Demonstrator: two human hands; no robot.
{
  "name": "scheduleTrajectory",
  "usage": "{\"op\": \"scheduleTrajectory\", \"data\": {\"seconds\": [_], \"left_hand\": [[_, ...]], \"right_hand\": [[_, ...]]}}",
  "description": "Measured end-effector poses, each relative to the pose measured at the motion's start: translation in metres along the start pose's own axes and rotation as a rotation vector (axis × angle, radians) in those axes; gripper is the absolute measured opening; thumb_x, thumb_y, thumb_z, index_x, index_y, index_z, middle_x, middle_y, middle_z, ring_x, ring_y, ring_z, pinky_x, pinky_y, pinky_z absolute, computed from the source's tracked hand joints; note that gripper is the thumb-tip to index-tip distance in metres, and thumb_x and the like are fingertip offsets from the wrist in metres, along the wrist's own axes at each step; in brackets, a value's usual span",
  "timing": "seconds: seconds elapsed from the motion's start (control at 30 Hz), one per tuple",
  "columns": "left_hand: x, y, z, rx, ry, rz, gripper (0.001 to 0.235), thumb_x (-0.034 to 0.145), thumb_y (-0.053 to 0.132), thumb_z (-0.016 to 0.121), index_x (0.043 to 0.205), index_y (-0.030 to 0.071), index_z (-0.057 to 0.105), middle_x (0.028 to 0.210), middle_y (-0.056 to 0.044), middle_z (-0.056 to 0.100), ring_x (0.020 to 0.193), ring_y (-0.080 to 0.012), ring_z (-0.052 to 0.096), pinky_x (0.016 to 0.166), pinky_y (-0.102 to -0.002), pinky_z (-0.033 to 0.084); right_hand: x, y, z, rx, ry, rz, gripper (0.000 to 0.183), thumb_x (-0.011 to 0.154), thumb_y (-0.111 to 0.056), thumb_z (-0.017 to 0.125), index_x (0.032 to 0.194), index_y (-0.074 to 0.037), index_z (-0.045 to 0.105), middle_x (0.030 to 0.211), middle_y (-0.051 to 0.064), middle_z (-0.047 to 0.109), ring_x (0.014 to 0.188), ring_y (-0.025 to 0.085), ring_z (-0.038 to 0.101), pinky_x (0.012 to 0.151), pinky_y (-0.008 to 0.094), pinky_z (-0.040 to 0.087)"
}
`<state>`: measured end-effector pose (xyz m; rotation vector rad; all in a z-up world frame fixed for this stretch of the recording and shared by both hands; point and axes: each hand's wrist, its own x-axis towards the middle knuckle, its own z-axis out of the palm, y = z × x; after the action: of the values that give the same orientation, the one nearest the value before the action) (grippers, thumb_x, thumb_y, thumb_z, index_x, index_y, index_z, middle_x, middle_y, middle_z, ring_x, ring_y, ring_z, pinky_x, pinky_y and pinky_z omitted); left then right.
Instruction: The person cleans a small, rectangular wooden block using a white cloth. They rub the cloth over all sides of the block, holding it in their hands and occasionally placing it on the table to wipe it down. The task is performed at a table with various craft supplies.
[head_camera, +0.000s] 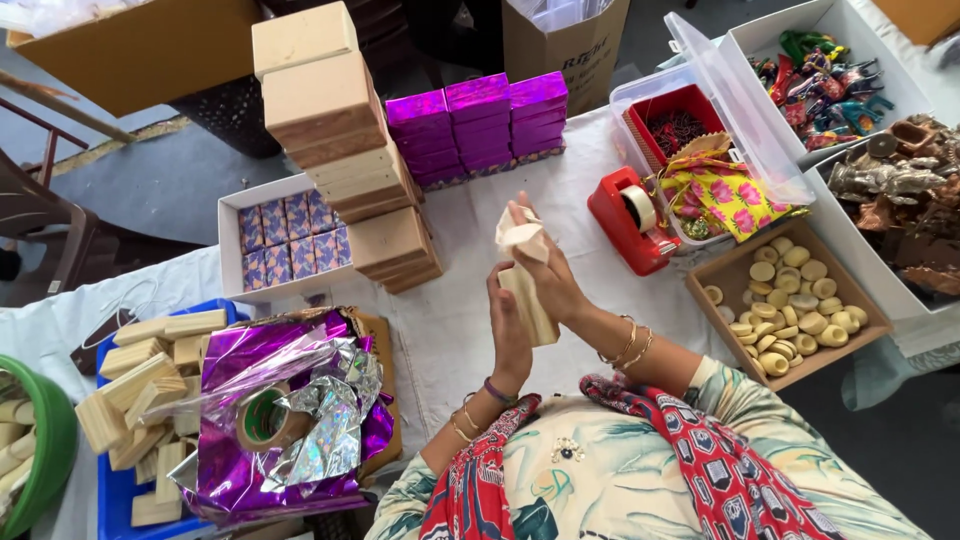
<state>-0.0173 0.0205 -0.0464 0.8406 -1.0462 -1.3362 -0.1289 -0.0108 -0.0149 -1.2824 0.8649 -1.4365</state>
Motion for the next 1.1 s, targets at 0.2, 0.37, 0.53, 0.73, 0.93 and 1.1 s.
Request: {"op": "scheduleTrajectory", "data": {"seconds": [0.2, 0.37, 0.53, 0.73, 0.93, 1.1], "left_hand": [[0.02, 0.015, -0.011, -0.02, 0.084, 0.074, 0.071, 0.105, 0.065, 0.033, 0.144, 0.006, 0.044, 0.136, -0.011, 0.051, 0.127, -0.0223, 0.052, 0.11, -0.035, 0.043], [0.016, 0.039, 0.005, 0.076, 0.07, 0.156, 0.058, 0.11, 0.052, 0.038, 0.143, 0.005, 0.045, 0.135, -0.011, 0.054, 0.119, -0.0214, 0.054, 0.102, -0.034, 0.047], [0.006, 0.032, 0.016, -0.067, -0.051, 0.05, 0.053, 0.114, 0.046, 0.042, 0.146, 0.005, 0.047, 0.14, -0.011, 0.055, 0.127, -0.0179, 0.054, 0.11, -0.031, 0.045], [0.019, 0.009, -0.004, -0.02, -0.015, -0.113, 0.065, 0.11, 0.052, 0.042, 0.158, 0.008, 0.045, 0.146, -0.011, 0.054, 0.131, -0.0193, 0.055, 0.11, -0.032, 0.046], [0.016, -0.025, -0.012, -0.164, -0.238, -0.515, 0.076, 0.095, 0.039, 0.059, 0.161, 0.017, 0.028, 0.149, -0.002, 0.049, 0.129, -0.0133, 0.054, 0.099, -0.035, 0.053], [0.018, -0.1, -0.049, -0.176, -0.225, -0.67, 0.074, 0.091, 0.027, 0.073, 0.153, 0.009, 0.038, 0.134, -0.01, 0.058, 0.113, -0.0202, 0.064, 0.09, -0.037, 0.059]], "right_hand": [[-0.073, 0.04, 0.015, -0.165, 0.017, 0.033, 0.066, 0.107, -0.016, 0.054, 0.162, 0.003, 0.024, 0.166, 0.018, 0.029, 0.151, 0.023, 0.03, 0.122, 0.039, 0.029], [-0.054, 0.062, -0.008, -0.069, 0.07, 0.461, 0.072, 0.1, -0.033, 0.057, 0.162, -0.012, 0.027, 0.134, 0.01, 0.054, 0.109, 0.021, 0.057, 0.079, 0.042, 0.05], [-0.015, -0.005, -0.006, 0.424, 0.13, 0.541, 0.077, 0.101, -0.06, 0.04, 0.152, -0.004, 0.042, 0.141, 0.007, 0.058, 0.126, 0.014, 0.06, 0.104, 0.028, 0.05], [-0.027, -0.028, 0.015, -0.184, 0.086, -0.123, 0.062, 0.109, -0.034, 0.05, 0.158, 0.0, 0.033, 0.159, 0.014, 0.037, 0.145, 0.021, 0.038, 0.117, 0.036, 0.032], [-0.023, 0.072, -0.035, 0.072, 0.4, 0.46, 0.037, 0.105, -0.026, 0.053, 0.137, -0.007, 0.052, 0.13, 0.007, 0.058, 0.117, 0.014, 0.059, 0.097, 0.033, 0.052], [-0.046, 0.154, -0.089, 0.286, 0.596, 0.569, 0.033, 0.102, -0.021, 0.06, 0.131, -0.004, 0.061, 0.128, 0.013, 0.066, 0.114, 0.021, 0.065, 0.096, 0.035, 0.054]]}}
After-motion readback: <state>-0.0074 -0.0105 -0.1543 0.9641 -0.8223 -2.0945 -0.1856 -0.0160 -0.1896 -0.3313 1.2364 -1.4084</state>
